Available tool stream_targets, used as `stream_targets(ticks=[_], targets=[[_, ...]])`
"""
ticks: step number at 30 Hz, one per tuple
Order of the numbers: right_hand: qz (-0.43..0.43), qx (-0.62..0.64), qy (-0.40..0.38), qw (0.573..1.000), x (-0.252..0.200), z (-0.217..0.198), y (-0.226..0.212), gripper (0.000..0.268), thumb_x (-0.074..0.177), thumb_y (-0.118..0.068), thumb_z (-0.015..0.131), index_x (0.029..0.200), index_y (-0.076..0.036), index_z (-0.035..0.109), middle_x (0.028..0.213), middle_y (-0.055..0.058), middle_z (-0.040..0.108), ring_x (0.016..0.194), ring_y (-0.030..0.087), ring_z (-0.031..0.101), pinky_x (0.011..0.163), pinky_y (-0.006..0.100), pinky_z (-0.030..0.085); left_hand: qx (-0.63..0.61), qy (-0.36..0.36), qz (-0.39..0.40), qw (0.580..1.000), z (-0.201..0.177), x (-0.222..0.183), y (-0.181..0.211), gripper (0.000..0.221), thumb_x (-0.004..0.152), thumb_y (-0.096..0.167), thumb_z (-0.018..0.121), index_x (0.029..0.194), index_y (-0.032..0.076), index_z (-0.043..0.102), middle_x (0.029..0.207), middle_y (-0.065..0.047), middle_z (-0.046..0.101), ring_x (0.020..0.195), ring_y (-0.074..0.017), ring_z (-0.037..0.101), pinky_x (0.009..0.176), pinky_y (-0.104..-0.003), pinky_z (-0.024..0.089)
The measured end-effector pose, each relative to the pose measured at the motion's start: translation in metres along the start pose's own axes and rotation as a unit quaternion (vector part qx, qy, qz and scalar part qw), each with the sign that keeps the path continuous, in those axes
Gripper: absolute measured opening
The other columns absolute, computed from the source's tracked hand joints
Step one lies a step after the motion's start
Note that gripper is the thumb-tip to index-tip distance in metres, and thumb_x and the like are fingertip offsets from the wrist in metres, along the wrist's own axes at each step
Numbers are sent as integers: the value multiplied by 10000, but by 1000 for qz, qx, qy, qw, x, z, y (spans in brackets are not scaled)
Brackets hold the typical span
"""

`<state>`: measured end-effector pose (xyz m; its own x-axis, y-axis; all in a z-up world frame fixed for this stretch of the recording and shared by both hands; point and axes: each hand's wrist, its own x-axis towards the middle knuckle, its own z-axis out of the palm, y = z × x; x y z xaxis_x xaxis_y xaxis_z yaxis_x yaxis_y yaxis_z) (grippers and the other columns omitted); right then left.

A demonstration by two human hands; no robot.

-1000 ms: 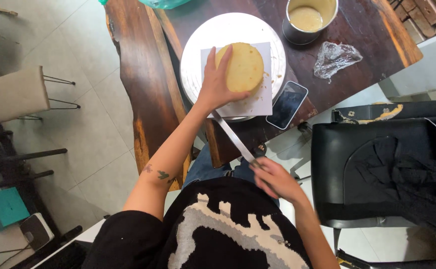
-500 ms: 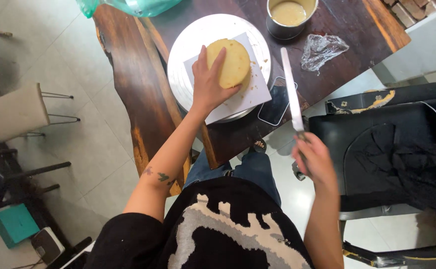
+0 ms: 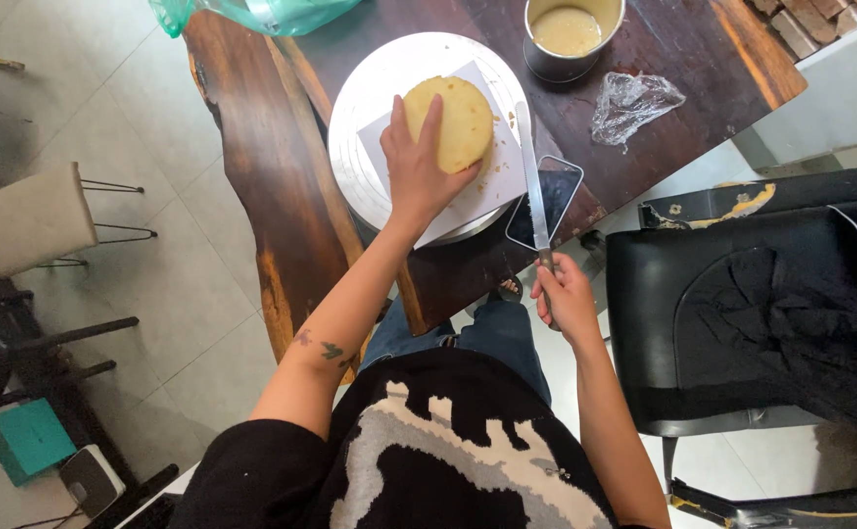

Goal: Slicing a sponge cake horizontally into layers using a knife on a turntable.

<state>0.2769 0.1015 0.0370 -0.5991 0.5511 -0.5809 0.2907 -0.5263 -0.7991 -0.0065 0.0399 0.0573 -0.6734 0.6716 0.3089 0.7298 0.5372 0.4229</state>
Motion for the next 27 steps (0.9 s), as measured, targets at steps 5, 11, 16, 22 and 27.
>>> stream_targets(ticks=[5, 11, 16, 22, 27], targets=[[-8, 6, 11, 1000, -5, 5, -4, 221, 1017, -104, 526, 1213, -14, 578, 691, 79, 606, 387, 90, 436, 307, 229, 294, 18, -8, 7, 1000, -1, -5, -2, 1115, 707, 524, 967, 1595, 243, 355, 1633, -301, 153, 1391, -501, 335, 1135, -558, 384], [-35, 67, -15, 997, -10, 25, -13, 236, 1027, -102, 517, 1239, -8, 561, 701, 79, 610, 383, 82, 428, 300, 224, 293, 114, -62, 91, 987, -11, -4, -13, 1156, 778, 769, 870, 1653, 298, 280, 1724, -119, 133, 1589, -442, 71, 1218, -771, 113], [-40, 106, -57, 992, -5, 43, -11, 251, 1027, -119, 516, 1243, 4, 548, 733, 108, 616, 405, 101, 440, 320, 227, 300, 75, -94, 160, 980, -23, -2, -8, 797, 974, 686, 638, 1607, 271, 387, 1695, -33, 282, 1591, -305, 163, 1289, -637, 56], [-92, 118, -32, 988, 0, 55, -4, 183, 1043, -64, 503, 1186, 42, 546, 634, 188, 585, 277, 163, 461, 220, 246, 356, 104, -35, 203, 973, -10, -3, -15, 641, 1040, 636, 476, 1597, 328, 394, 1662, -22, 360, 1559, -268, 258, 1236, -615, 75], [-91, 108, -30, 990, 8, 56, -2, 198, 1040, -69, 511, 1198, 45, 546, 636, 204, 590, 273, 177, 465, 221, 259, 357, 123, -22, 196, 973, -3, -4, -14, 650, 1040, 639, 454, 1598, 312, 390, 1658, -30, 365, 1560, -264, 252, 1240, -606, 70]])
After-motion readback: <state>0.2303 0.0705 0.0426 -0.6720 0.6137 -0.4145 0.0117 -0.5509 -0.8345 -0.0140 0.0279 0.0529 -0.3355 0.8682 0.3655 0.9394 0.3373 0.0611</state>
